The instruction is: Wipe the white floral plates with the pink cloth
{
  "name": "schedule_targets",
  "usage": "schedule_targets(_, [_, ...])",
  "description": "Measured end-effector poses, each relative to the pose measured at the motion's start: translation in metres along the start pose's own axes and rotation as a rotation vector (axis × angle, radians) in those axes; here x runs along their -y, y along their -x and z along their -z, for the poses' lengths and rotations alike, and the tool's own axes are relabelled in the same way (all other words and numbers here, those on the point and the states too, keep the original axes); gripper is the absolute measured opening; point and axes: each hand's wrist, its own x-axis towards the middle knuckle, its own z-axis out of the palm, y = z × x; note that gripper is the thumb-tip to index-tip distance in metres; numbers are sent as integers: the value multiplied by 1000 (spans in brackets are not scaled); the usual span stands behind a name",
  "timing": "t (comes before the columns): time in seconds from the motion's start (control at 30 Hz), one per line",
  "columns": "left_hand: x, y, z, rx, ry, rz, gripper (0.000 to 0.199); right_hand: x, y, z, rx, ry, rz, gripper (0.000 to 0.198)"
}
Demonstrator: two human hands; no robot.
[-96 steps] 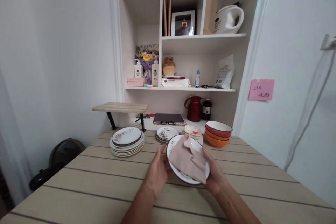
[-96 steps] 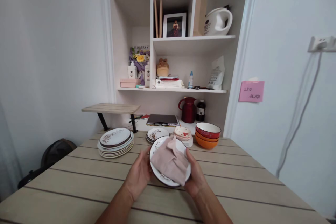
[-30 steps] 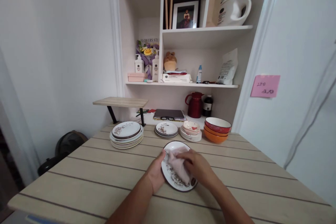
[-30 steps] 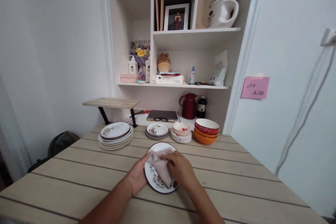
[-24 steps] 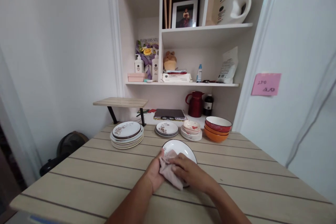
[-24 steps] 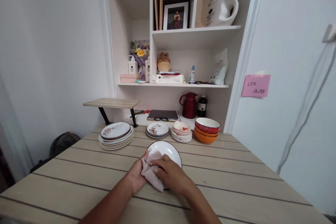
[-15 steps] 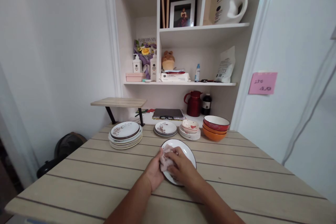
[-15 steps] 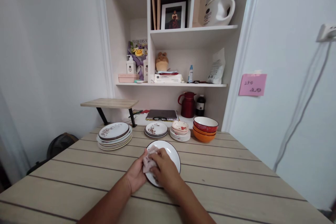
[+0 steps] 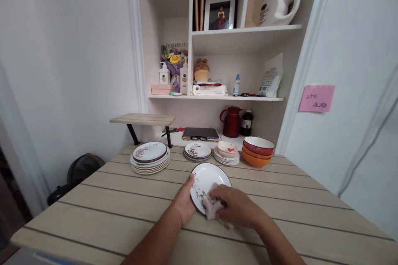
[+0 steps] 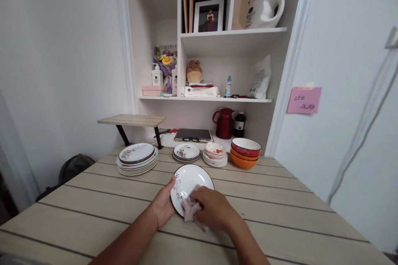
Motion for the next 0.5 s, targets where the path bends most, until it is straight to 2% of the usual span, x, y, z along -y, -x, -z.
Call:
schedule_targets(0.07, [-2,1,0,-7,-22,22,63,7,-1,-4,65,-91,104,30])
schedule_targets(0.1, [-3,2,0,-8,-35,40,62,11,-4,-7,52,-132,123,30])
schedule_targets(0.2, [-3,1,0,-31,-57,43,53,17,-21,-18,-112,-179,99,34])
schedule_targets(0.3, [-1,-4,0,-42,-48,-12,49,9,-37,-20,-285,-114,71,36])
schedule_targets(0.4, [3,-7,1,-7,-15,-13,56,-7,-39,-14,-368,-39,-22,37])
schedule_targets(0.5, [4,-6,3,24,15,-7,60,-20,-25,-6,-289,40,-186,36])
